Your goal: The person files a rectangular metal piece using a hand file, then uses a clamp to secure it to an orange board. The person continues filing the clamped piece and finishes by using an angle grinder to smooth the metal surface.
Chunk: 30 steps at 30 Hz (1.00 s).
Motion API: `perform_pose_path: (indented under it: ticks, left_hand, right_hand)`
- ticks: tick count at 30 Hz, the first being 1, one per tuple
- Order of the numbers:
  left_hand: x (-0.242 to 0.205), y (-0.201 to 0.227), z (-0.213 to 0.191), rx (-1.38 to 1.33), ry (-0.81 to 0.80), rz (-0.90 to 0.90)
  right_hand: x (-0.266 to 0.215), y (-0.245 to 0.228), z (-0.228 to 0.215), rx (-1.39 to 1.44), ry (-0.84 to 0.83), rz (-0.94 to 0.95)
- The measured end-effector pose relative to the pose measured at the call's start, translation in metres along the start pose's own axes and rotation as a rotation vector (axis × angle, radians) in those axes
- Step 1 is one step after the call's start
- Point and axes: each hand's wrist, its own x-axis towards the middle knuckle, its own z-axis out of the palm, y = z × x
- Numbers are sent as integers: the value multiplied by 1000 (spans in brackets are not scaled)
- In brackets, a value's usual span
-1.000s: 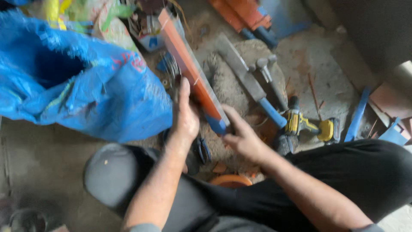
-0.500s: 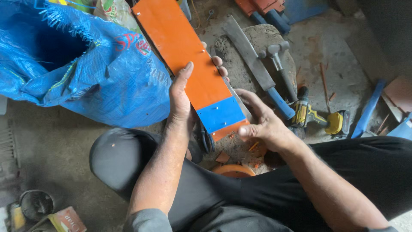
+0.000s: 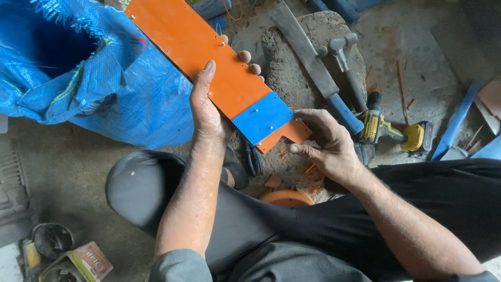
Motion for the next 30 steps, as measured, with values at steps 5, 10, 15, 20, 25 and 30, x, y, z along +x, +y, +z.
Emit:
perform_pose_path:
  ticks: [5, 10, 15, 20, 25, 30]
  left_hand:
    - [1, 1, -5, 12, 0, 5]
    - [2, -3, -6, 17, -13, 44]
    - [-2, -3, -4, 10, -33, 64]
    - [-3, -2, -2, 5, -66, 68]
    - [-7, 0, 3, 38, -85, 81]
    - [-10, 2, 9, 70, -135, 60]
  right_hand:
    - [-1, -2, 4, 30, -8, 23]
    - [0, -1, 5, -30, 11, 6]
    - [1, 2, 10, 28, 25, 29]
    - [2, 2, 6, 88, 5, 24]
    - [2, 8, 2, 281, -34, -73]
    - [2, 27, 3, 416, -10, 4]
